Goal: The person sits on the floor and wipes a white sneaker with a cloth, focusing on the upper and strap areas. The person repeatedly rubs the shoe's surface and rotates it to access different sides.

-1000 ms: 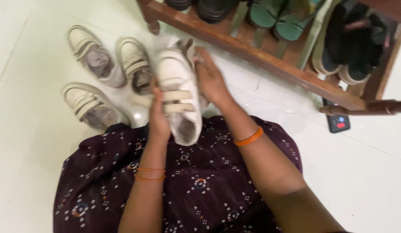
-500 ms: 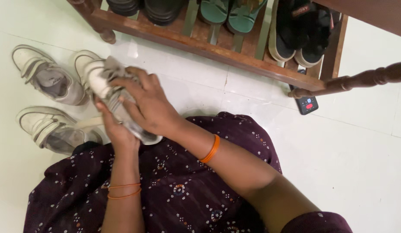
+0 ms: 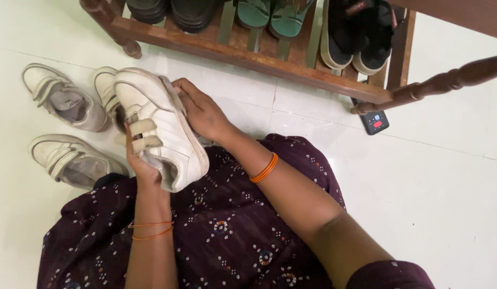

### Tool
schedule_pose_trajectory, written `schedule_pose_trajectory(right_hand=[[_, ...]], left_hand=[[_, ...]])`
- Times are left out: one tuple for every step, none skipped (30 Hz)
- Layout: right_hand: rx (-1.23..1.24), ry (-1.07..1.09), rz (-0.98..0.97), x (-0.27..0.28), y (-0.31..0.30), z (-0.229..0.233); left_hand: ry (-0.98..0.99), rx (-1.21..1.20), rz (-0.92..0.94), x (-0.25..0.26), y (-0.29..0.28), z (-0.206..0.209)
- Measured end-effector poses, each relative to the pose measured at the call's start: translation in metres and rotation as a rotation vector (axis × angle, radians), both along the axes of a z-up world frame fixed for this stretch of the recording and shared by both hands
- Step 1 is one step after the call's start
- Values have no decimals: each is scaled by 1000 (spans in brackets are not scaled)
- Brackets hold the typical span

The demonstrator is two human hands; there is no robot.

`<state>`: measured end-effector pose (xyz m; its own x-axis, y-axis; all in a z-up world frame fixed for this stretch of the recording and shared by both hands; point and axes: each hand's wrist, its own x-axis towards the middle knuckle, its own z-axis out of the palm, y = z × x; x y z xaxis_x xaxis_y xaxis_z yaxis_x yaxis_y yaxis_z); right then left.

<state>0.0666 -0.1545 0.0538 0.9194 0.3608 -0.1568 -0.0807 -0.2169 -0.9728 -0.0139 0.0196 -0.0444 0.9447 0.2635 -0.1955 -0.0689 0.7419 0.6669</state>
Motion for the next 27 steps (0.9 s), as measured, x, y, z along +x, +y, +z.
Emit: schedule_pose_trajectory(right_hand=[[9, -30, 14, -2, -3, 2], [18, -61, 29, -3, -7, 4], [27, -92, 43, -4, -12, 7], [-86, -299, 20, -5, -20, 10], [-191, -508, 7, -7, -28, 16], [-296, -717, -5, -9, -37, 23], [-260, -539, 15, -12, -46, 30], [-224, -361, 40, -16, -59, 39], [-272, -342, 47, -20, -73, 47], [-321, -324, 52, -23, -88, 52], [-400, -345, 50, -28, -107, 53], [-479, -366, 47, -32, -127, 50], [-532, -302, -26, -40, -153, 44], [-583, -237, -100, -44, -181, 33], [-685, -167, -204, -51, -213, 18], [-786, -97, -309, -58, -245, 0], [-862, -98, -367, -71, -276, -22], [-939, -98, -424, -85, -304, -46], [-963, -56, -454, -99, -328, -69], [-986, -14, -485, -112, -350, -87], [-1004, 28, -511, -124, -369, -103], [-1030, 46, -564, -135, -386, -114], [-1053, 62, -610, -143, -398, -123], [-1075, 78, -657, -148, -408, -130], [-1083, 105, -687, -150, -416, -135], [-1092, 133, -717, -150, -424, -138], [-1097, 158, -745, -148, -431, -142]], left_hand=[[9, -5, 2, 0, -1, -2], [18, -10, 4, 0, -3, -4], [27, -14, 4, 1, -3, -3], [42, -20, -19, 1, -5, 0], [57, -20, -35, 0, -8, 5], [72, -21, -50, -1, -14, 10], [85, -21, -61, -3, -17, 16], [97, -21, -72, -5, -20, 22], [112, -20, -86, -5, -23, 31], [102, -54, -95, -6, -24, 40], [93, -101, -114, -8, -29, 45], [83, -148, -133, -8, -31, 50], [49, -157, -149, -10, -34, 56], [14, -166, -164, -10, -36, 60], [-8, -180, -188, -11, -41, 65], [-12, -181, -199, -11, -45, 69], [-18, -182, -214, -10, -48, 72], [-24, -184, -228, -10, -52, 74], [-36, -178, -249, -9, -56, 77], [-49, -172, -269, -8, -59, 80], [-60, -161, -284, -8, -62, 81], [-68, -144, -300, -8, -65, 81], [-74, -123, -310, -8, -66, 81], [-80, -102, -321, -8, -67, 81], [-39, -103, -312, -7, -68, 80], [1, -104, -303, -6, -69, 78], [41, -103, -291, -5, -69, 76]])
